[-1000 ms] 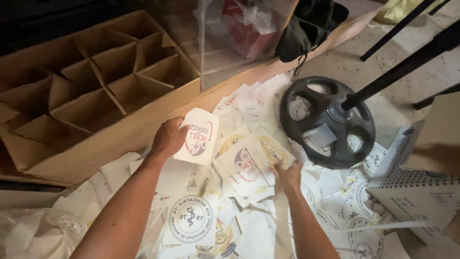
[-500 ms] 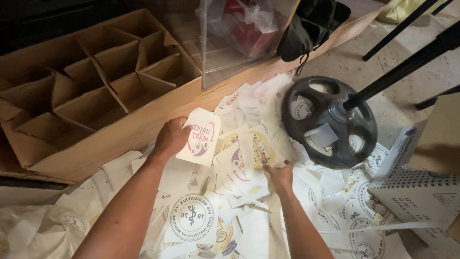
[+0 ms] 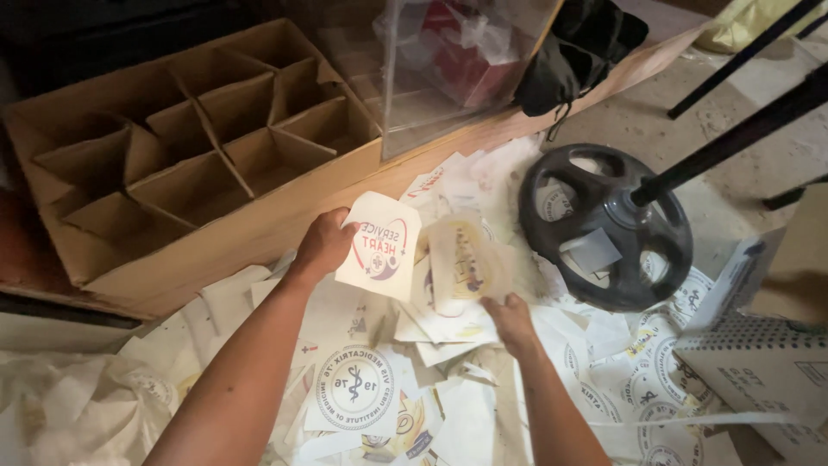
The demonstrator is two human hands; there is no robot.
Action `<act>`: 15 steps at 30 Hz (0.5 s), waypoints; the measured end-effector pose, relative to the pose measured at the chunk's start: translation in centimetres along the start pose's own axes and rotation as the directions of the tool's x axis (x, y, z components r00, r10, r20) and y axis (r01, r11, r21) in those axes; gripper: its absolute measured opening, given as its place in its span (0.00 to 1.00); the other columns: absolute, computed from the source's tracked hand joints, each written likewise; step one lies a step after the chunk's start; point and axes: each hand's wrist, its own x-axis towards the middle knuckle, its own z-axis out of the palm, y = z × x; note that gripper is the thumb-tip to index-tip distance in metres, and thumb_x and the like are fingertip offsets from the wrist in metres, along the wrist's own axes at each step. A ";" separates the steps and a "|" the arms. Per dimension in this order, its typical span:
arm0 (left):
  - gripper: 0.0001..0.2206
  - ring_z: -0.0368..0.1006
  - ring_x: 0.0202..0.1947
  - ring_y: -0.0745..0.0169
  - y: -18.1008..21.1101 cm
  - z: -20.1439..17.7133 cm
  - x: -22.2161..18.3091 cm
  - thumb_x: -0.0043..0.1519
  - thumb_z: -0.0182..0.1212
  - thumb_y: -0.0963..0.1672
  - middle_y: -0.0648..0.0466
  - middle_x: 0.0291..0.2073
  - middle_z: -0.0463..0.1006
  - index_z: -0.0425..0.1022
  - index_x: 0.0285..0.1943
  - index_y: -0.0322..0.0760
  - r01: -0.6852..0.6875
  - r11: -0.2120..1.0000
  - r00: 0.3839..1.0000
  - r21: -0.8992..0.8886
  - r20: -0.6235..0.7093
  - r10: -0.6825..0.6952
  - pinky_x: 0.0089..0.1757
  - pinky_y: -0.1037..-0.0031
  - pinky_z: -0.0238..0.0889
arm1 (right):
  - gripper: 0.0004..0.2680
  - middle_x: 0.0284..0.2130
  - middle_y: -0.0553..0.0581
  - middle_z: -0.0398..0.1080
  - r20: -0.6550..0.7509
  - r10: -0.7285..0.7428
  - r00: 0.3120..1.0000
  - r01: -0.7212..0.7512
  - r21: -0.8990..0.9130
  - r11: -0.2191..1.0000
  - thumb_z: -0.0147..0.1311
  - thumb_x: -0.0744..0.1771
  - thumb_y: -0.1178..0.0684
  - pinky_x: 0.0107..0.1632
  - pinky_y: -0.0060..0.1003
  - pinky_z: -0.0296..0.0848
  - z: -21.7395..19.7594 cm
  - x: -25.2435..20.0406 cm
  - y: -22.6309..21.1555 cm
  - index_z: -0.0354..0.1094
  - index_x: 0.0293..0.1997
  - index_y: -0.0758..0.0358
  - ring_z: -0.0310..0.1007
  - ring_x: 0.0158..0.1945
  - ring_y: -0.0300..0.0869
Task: Sorting and collecting printed stickers and decals from the floor and placing them into a plastic bag.
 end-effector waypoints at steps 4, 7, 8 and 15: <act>0.13 0.78 0.42 0.43 0.1 -0.2 -0.2 0.64 0.58 0.45 0.39 0.39 0.82 0.77 0.48 0.29 0.083 0.990 0.996 -0.112 -0.029 -0.087 0.44 0.60 0.68 | 0.11 0.40 0.69 0.78 0.121 0.119 0.985 -0.148 0.270 0.951 0.56 0.67 0.60 0.37 0.40 0.79 -1.5 -1.8 -3.3 0.67 0.51 0.79 0.80 0.36 0.49; 0.13 0.80 0.40 0.56 -0.3 0.0 -0.1 0.64 0.56 0.44 0.47 0.39 0.85 0.78 0.51 0.28 0.128 0.913 0.992 -0.388 0.040 -0.122 0.42 0.65 0.70 | 0.12 0.43 0.66 0.78 0.164 0.078 0.983 -0.142 0.422 0.895 0.53 0.66 0.59 0.42 0.40 0.82 -1.6 -2.6 -5.8 0.67 0.54 0.73 0.81 0.40 0.49; 0.14 0.79 0.40 0.58 -0.2 0.1 -0.1 0.65 0.57 0.44 0.47 0.40 0.84 0.78 0.52 0.27 0.180 0.822 0.984 -0.541 0.096 -0.152 0.41 0.67 0.70 | 0.12 0.44 0.64 0.77 0.109 0.056 0.992 -0.099 0.439 0.893 0.53 0.66 0.60 0.42 0.40 0.82 -1.3 -3.2 -7.2 0.65 0.54 0.72 0.81 0.41 0.47; 0.15 0.78 0.46 0.61 3.2 1.7 0.7 0.64 0.58 0.43 0.47 0.49 0.81 0.75 0.57 0.28 0.303 0.411 0.952 -0.860 0.254 -0.170 0.48 0.70 0.72 | 0.14 0.48 0.69 0.74 0.044 -0.071 0.997 0.046 0.421 0.906 0.55 0.68 0.60 0.44 0.40 0.80 1.9 -1.4 -11.4 0.60 0.56 0.79 0.78 0.45 0.47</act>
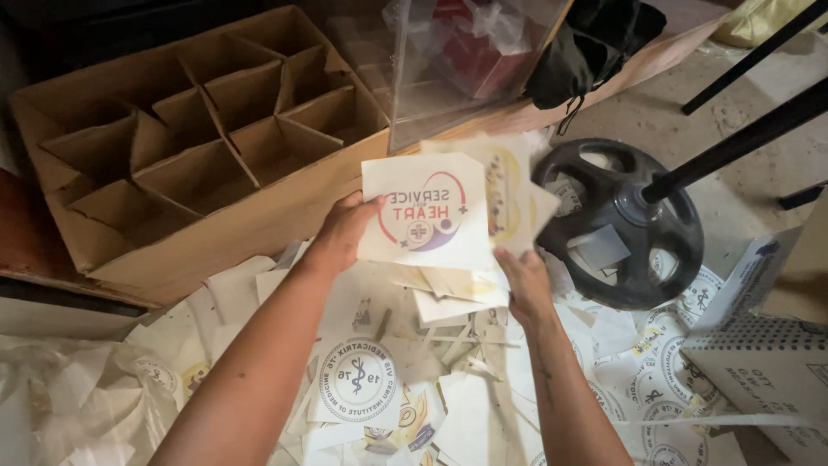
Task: Sorting and collecting printed stickers and decals from the floor and placing them into a plastic bag.
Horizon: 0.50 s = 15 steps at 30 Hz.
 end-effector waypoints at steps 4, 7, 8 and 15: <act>0.18 0.75 0.51 0.59 0.0 1.0 0.0 0.62 0.61 0.43 0.46 0.52 0.79 0.70 0.59 0.30 -0.063 0.990 0.994 0.123 -0.086 0.074 0.50 0.68 0.71 | 0.14 0.50 0.68 0.75 0.064 -0.105 0.992 0.104 0.011 0.994 0.56 0.68 0.60 0.46 0.36 0.79 3.2 -1.0 -2.5 0.62 0.58 0.79 0.78 0.46 0.44; 0.25 0.74 0.54 0.54 0.6 1.1 0.1 0.60 0.69 0.44 0.42 0.54 0.75 0.63 0.62 0.26 -0.066 0.979 0.957 0.194 -0.266 0.117 0.52 0.65 0.72 | 0.15 0.50 0.66 0.75 0.120 -0.102 0.987 0.095 0.067 0.993 0.54 0.67 0.61 0.48 0.35 0.80 4.8 -2.1 -4.3 0.61 0.59 0.75 0.79 0.47 0.43; 0.25 0.75 0.55 0.55 1.1 1.2 -0.5 0.60 0.67 0.45 0.44 0.55 0.77 0.67 0.64 0.27 -0.055 0.993 0.990 0.100 -0.126 0.068 0.52 0.66 0.72 | 0.14 0.49 0.65 0.74 0.124 -0.074 0.989 0.066 0.070 0.995 0.53 0.67 0.60 0.47 0.36 0.80 5.1 -2.5 -4.6 0.61 0.59 0.74 0.79 0.46 0.44; 0.25 0.76 0.55 0.50 2.2 0.4 -1.6 0.60 0.63 0.44 0.44 0.56 0.77 0.67 0.67 0.29 0.153 0.980 0.979 -0.126 0.154 -0.133 0.52 0.58 0.74 | 0.12 0.48 0.64 0.74 0.231 0.008 0.973 -0.033 0.104 0.994 0.49 0.72 0.54 0.46 0.38 0.78 5.5 -1.5 -2.3 0.62 0.57 0.75 0.76 0.45 0.43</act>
